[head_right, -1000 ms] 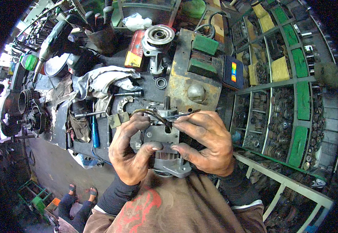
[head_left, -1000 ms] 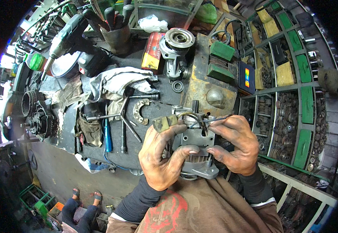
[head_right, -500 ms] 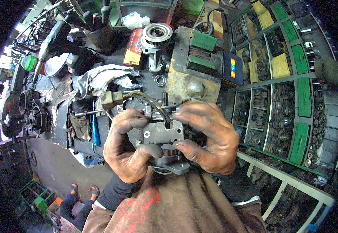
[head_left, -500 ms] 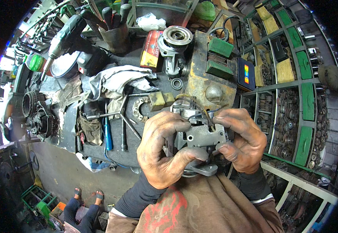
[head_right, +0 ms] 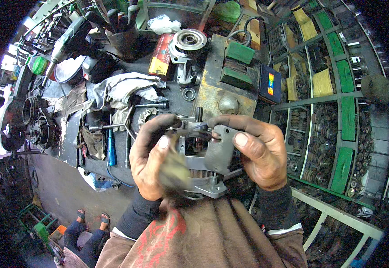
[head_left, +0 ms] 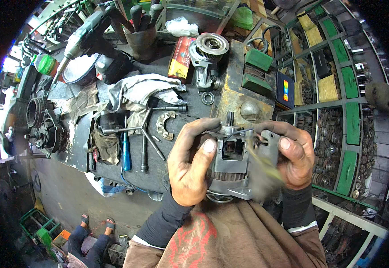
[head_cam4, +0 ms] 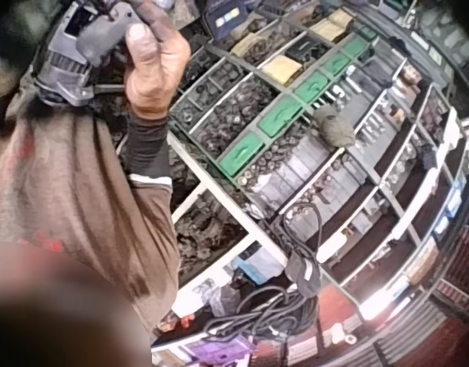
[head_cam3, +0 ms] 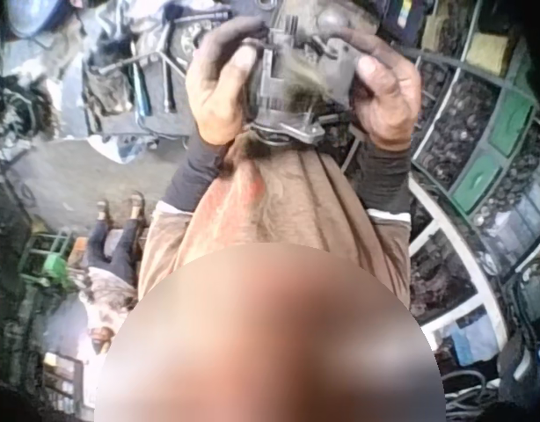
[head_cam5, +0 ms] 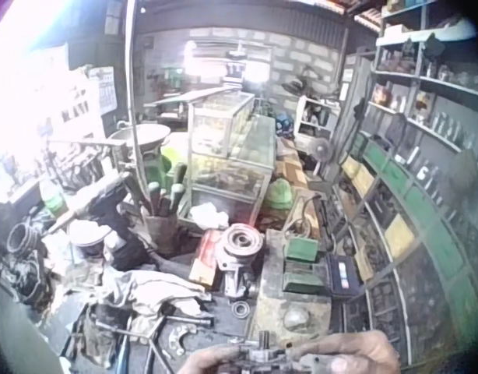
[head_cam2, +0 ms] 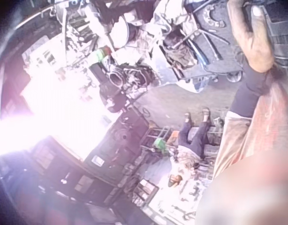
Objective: The person holds a small electrical component, likely an alternator, and uses a multimeter to test its terminals. They rotate the component to access different points and then use a screwdriver to adjust internal parts.
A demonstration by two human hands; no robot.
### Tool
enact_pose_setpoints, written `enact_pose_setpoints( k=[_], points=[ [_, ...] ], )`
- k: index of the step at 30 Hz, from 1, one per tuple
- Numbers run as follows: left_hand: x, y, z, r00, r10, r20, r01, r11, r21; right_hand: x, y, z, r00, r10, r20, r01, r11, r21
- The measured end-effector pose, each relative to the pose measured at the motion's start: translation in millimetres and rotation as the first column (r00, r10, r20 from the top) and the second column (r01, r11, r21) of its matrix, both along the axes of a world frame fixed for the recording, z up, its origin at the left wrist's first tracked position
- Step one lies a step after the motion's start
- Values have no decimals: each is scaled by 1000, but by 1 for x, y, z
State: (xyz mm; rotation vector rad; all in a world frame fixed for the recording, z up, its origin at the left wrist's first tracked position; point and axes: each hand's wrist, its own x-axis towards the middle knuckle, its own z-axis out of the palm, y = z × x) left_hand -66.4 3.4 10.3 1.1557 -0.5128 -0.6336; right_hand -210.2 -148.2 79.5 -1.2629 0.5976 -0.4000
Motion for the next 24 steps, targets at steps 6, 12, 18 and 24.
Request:
enact_pose_setpoints(
  k=[6, 12, 18, 24],
  points=[
    [23, -17, 12, 920, -210, 332, 171, 975, 143, 4, -9, 28, 970, 191, -152, -199, 979, -38],
    [6, -15, -6, 996, 18, 90, -9, 996, -90, 13, -5, 35, 940, 269, -212, -336, 842, -421],
    [-4, -15, -16, 985, 39, -170, -92, 942, -321, 37, -19, 33, 837, 536, -110, -507, 683, -526],
    [-10, -11, -25, 976, 55, -209, -144, 888, -437, 59, -34, 32, 693, 696, -186, -688, 562, -459]
  ],
)
